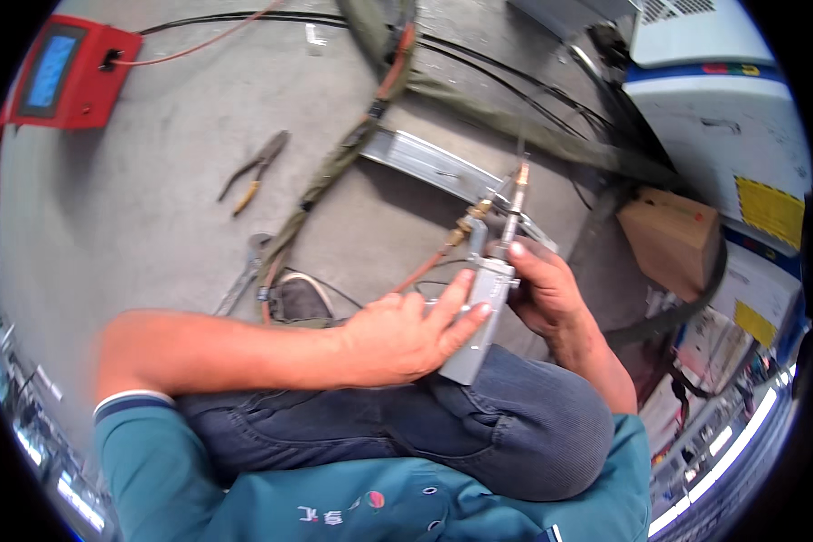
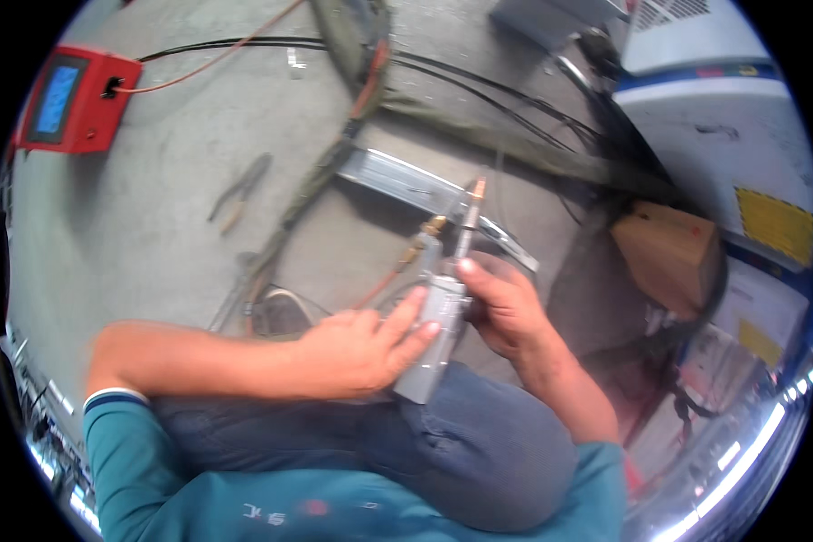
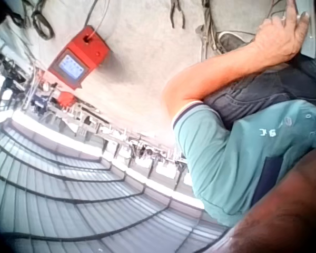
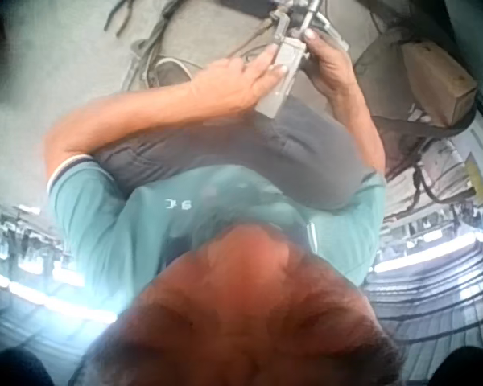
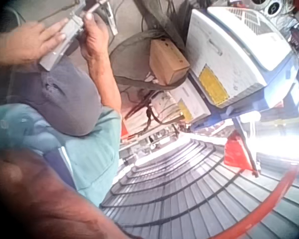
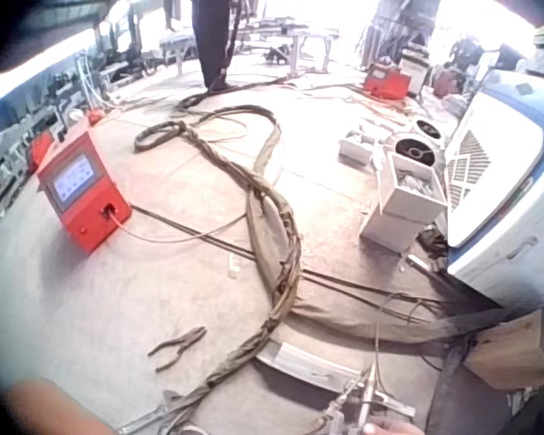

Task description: The person assembles a welding torch by inserting a tungsten electrode and tightening it with a wrench. They then perform a short test weld on a metal bar, producing sparks, and adjust settings on a nearby welding machine.

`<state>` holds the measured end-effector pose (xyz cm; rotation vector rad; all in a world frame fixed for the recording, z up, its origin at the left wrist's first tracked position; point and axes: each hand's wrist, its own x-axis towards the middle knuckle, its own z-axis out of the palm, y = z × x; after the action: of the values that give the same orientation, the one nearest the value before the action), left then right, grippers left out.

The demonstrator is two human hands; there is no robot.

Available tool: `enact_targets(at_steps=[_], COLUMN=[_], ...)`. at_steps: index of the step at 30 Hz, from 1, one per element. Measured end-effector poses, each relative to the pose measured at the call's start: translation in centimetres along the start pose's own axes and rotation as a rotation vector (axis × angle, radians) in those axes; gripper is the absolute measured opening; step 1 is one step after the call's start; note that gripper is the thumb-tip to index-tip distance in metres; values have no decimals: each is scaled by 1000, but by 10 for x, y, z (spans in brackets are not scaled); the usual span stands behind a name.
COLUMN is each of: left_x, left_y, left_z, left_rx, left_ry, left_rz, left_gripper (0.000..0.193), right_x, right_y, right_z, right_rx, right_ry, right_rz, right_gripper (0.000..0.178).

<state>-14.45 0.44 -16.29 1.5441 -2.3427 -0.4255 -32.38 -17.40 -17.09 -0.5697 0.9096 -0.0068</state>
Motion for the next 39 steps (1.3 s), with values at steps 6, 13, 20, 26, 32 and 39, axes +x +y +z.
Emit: enact_targets(at_steps=[6, 13, 20, 26, 32, 39], left_x=[20, -29, -212, -290, -251, -216], left_y=[-15, -101, -161, -108, -127, -110], left_z=[7, -9, 38, 111, 79, -49], left_rx=[37, 7, 25, 47, -164, -878], left_ry=[25, 177, -514, -508, -586, 51], left_rz=[-79, -220, -1008, -1045, -1222, -1578], left_gripper=[61, 43, 32, 41, 21, 13], right_x=[3, 6, -8, 3, 13, 20], right_y=[18, 8, 9, -19, -21, -12], right_z=[13, -17, -36, 9, 31, 47], right_rx=[129, -135, -200, -289, -223, -199], right_ry=[-19, 157, 174, -50, -441, -621], right_rz=[-87, -273, -325, -294, -345, -333], right_gripper=[49, 52, 55, 68, 73, 77])
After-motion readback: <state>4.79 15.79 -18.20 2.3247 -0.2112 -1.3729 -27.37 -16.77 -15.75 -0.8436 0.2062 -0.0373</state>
